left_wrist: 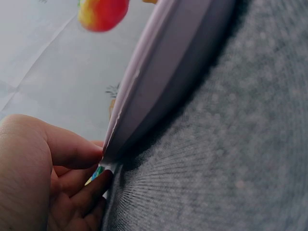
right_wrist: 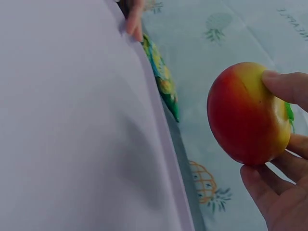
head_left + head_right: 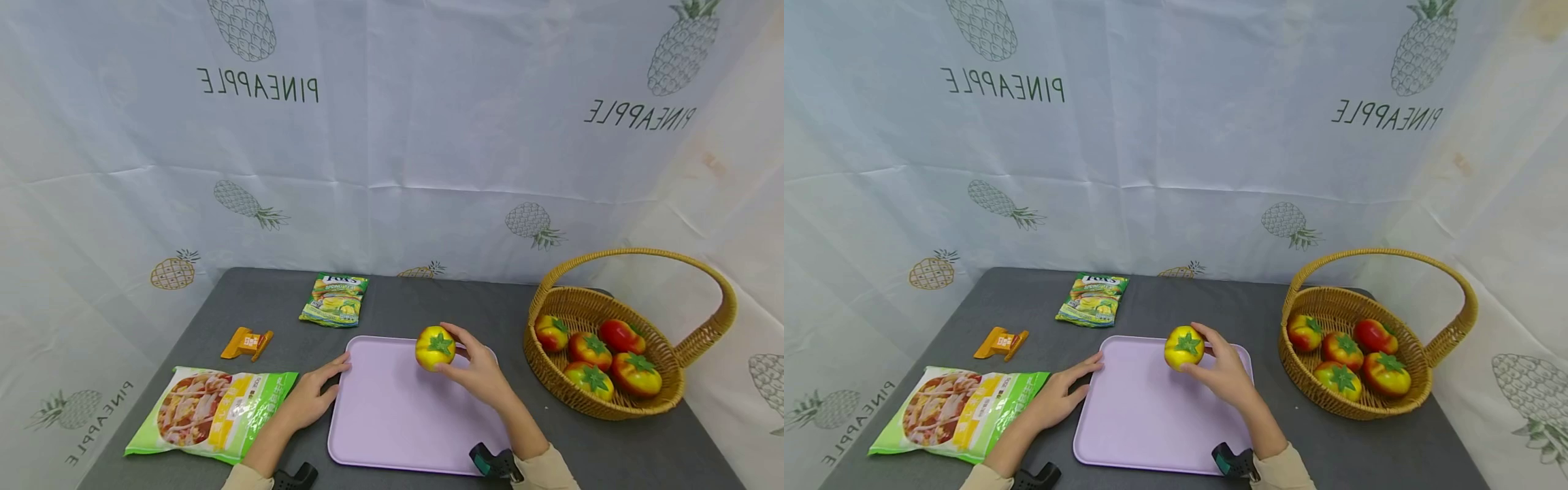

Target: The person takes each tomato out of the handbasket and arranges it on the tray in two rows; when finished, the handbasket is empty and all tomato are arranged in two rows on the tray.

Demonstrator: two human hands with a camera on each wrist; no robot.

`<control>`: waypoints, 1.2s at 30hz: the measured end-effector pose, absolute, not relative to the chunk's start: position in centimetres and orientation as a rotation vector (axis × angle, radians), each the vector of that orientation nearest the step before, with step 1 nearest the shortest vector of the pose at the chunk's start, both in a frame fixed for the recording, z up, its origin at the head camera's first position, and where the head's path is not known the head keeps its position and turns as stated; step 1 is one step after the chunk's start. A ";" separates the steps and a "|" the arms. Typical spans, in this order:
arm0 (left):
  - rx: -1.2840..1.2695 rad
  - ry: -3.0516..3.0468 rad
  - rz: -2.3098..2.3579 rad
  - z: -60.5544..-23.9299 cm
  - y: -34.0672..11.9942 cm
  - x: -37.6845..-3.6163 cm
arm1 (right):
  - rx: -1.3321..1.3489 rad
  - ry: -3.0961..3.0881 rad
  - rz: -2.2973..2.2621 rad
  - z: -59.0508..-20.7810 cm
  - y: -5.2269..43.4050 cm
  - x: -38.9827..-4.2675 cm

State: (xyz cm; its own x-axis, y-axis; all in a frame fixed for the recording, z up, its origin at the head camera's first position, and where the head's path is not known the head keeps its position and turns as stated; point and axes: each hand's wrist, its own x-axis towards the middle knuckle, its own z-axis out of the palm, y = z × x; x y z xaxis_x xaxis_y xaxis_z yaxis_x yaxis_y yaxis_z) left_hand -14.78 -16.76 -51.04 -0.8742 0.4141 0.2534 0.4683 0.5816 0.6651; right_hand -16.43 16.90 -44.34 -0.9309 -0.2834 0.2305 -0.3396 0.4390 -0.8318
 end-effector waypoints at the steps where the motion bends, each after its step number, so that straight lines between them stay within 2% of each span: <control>1: -0.766 -2.727 -1.173 -51.1 -16.8 -14.8 | 0.563 -2.628 1.556 -44.0 16.4 -16.4; 18: -0.734 -2.742 -1.184 -50.9 -16.7 -14.7 | 0.700 -2.710 1.625 -47.1 11.4 -19.6; 36: -0.755 -2.730 -1.157 -51.1 -16.7 -14.7 | 0.697 -2.811 1.574 -48.0 9.3 -20.4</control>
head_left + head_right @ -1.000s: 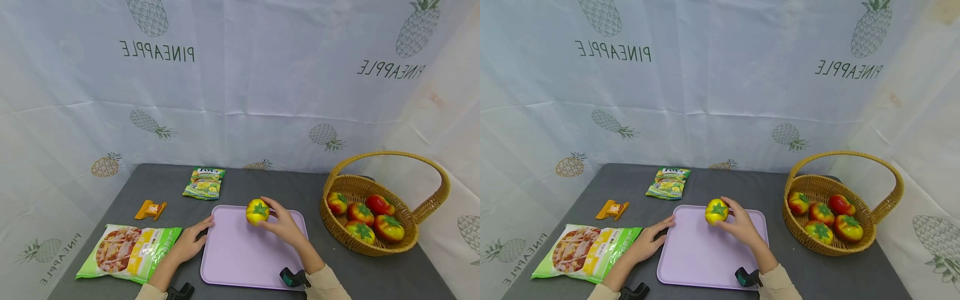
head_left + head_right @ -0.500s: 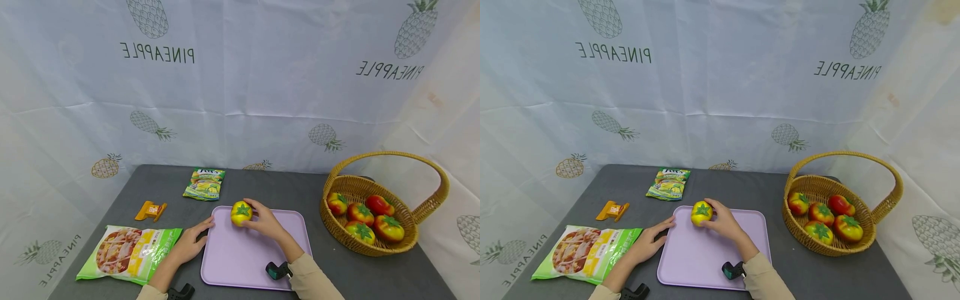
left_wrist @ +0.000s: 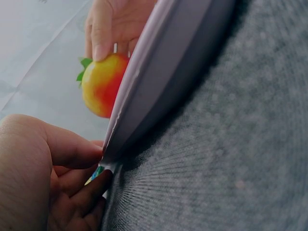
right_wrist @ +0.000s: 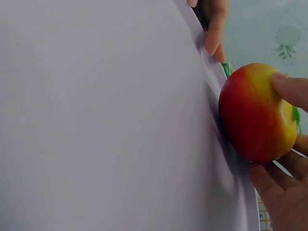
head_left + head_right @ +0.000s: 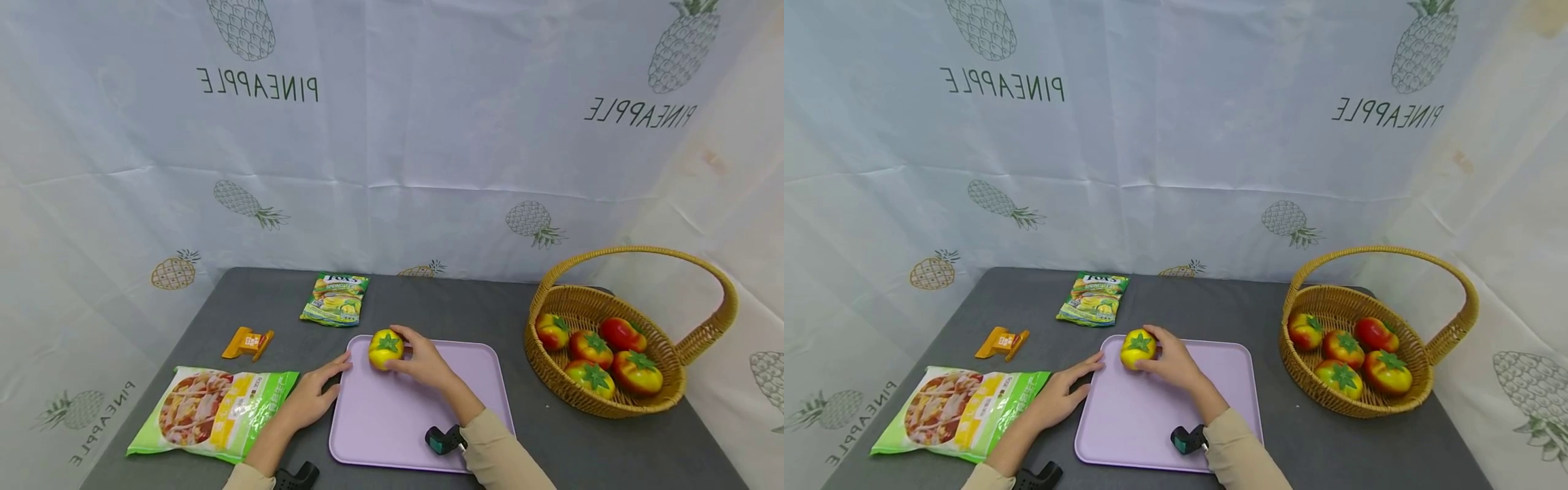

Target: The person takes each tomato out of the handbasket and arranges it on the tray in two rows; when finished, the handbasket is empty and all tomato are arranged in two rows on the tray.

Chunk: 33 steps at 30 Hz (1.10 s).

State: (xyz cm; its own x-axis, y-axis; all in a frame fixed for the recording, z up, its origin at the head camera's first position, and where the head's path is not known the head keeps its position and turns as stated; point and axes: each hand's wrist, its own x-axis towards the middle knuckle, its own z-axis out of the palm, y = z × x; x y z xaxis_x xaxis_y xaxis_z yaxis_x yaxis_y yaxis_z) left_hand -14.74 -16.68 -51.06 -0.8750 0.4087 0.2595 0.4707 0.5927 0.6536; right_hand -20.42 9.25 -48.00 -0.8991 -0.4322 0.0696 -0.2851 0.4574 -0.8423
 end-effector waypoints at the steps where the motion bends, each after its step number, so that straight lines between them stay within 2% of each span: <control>1: -0.756 -2.732 -1.159 -51.0 -16.7 -14.7 | -0.626 2.548 -1.423 -48.0 9.2 -20.4; 33: -0.742 -2.769 -1.234 -50.5 -16.7 -14.8 | -0.601 2.529 -1.437 -47.5 8.3 -20.7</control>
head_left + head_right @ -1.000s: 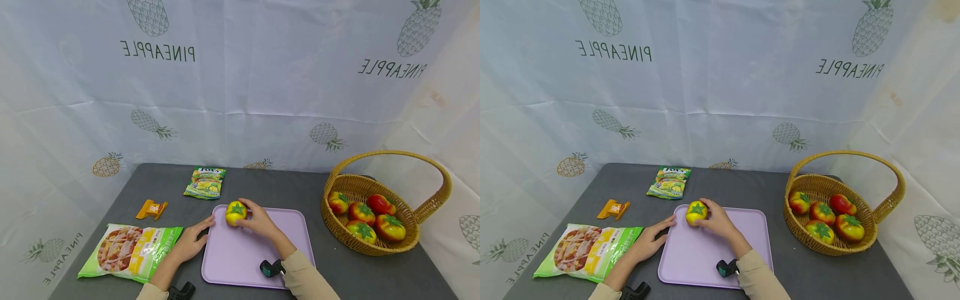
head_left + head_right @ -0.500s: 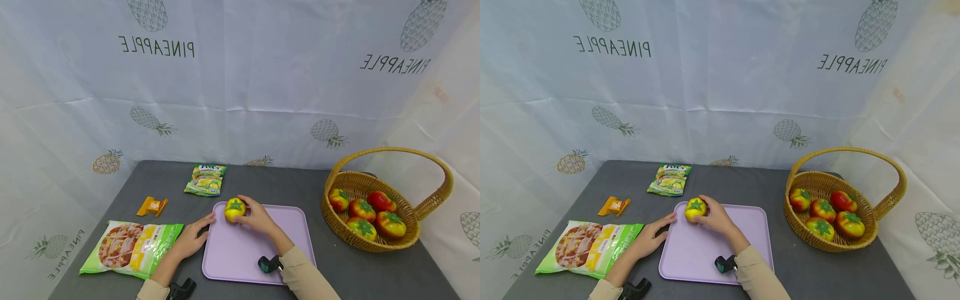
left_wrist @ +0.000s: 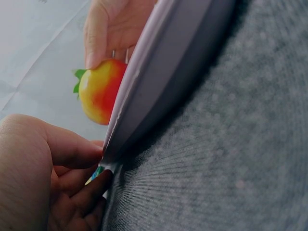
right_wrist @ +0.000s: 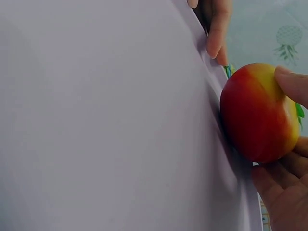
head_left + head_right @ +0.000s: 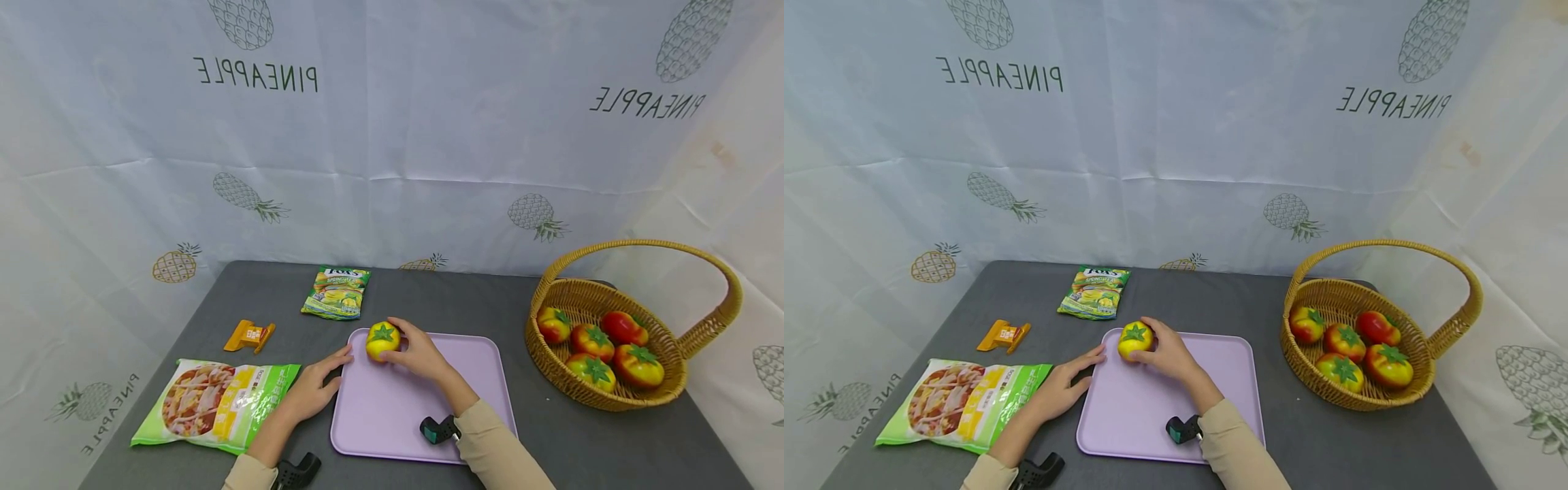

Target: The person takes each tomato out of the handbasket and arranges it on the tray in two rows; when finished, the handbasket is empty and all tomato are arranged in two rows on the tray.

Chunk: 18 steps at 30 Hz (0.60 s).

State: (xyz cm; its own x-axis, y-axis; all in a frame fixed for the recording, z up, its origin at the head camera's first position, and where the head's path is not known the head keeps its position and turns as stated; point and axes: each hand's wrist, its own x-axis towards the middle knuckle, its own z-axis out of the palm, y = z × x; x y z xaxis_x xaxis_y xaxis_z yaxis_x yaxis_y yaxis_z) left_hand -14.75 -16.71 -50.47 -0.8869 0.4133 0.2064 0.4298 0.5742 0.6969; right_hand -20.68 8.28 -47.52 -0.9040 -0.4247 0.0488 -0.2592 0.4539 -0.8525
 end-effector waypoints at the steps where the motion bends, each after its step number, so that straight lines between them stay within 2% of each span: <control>1: -0.741 -2.770 -1.236 -50.5 -16.7 -14.8 | -0.600 2.528 -1.439 -47.5 8.3 -20.7; 18: -0.740 -2.750 -1.198 -50.8 -16.6 -14.8 | -0.593 2.524 -1.485 -46.9 9.3 -20.3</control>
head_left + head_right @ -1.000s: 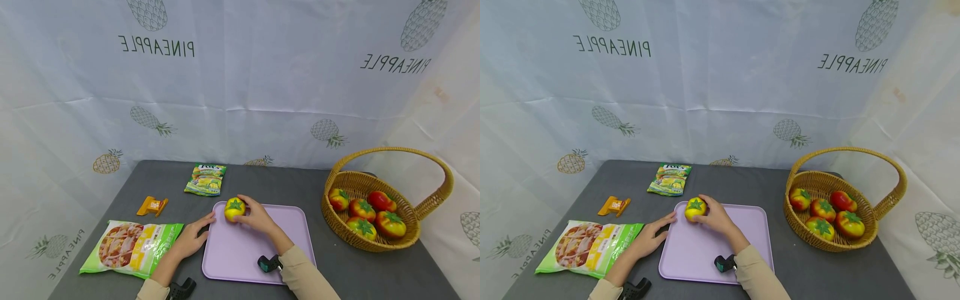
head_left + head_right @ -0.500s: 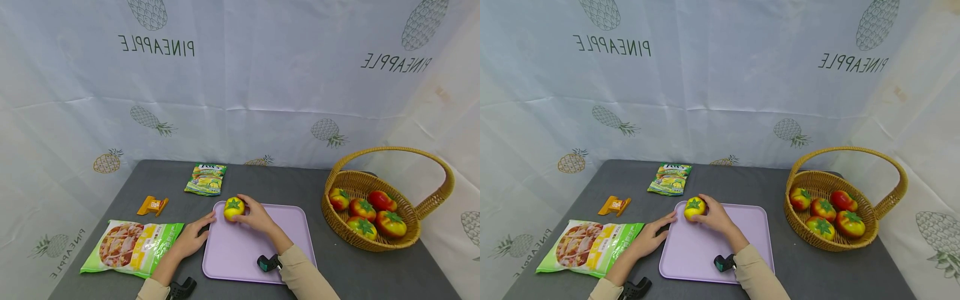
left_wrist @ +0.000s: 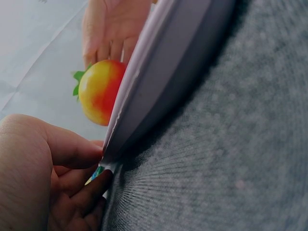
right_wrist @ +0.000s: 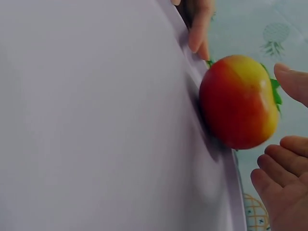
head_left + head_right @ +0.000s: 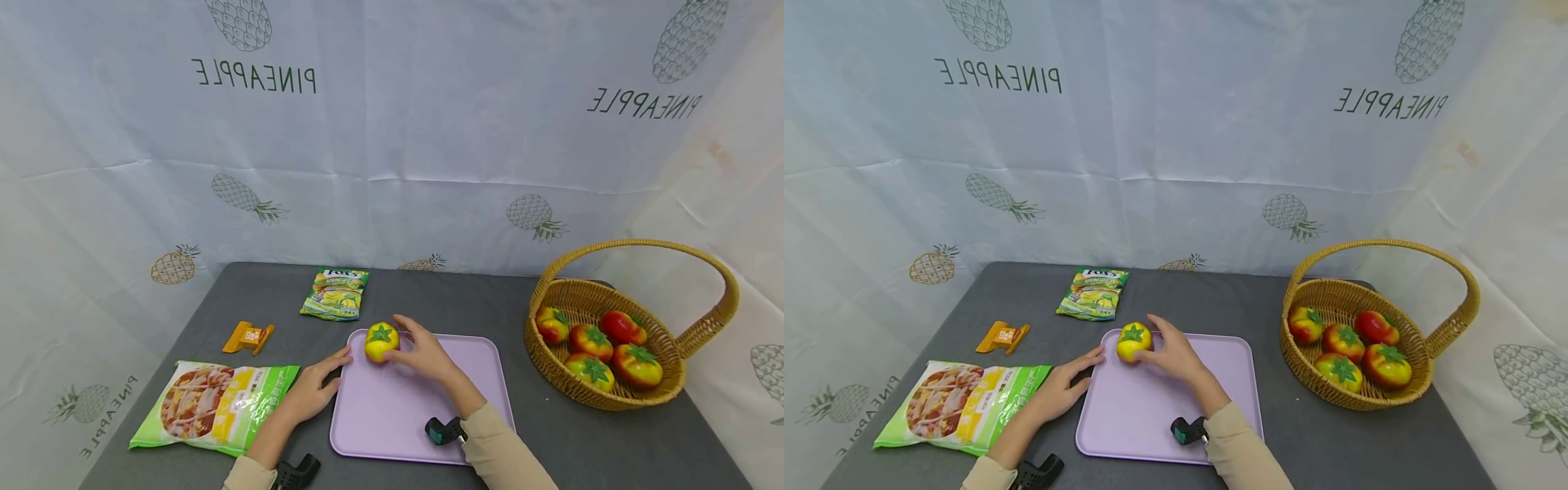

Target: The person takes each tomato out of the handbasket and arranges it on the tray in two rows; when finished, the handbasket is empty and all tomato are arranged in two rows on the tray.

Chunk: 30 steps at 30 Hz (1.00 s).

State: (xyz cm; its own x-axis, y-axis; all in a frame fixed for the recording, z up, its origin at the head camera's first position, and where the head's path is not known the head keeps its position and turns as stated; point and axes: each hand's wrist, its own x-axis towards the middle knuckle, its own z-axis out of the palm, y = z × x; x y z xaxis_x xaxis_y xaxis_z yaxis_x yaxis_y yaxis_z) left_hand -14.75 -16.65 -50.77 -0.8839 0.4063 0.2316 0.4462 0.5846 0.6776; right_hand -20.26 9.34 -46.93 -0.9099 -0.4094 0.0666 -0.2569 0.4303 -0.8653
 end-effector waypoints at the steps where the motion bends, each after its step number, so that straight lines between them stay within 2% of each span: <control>1: -0.743 -2.748 -1.198 -50.8 -16.7 -14.7 | -0.589 2.522 -1.498 -46.8 9.6 -20.2; 12: -0.729 -2.761 -1.216 -50.6 -16.6 -14.7 | -0.554 2.603 -1.526 -44.9 14.2 -19.3; 21: -0.711 -2.799 -1.231 -50.5 -16.6 -14.8 | -0.565 2.749 -1.488 -43.3 20.2 -18.3; 30: -0.715 -2.795 -1.239 -50.4 -16.6 -14.8 | -0.464 2.904 -1.420 -41.4 25.9 -16.6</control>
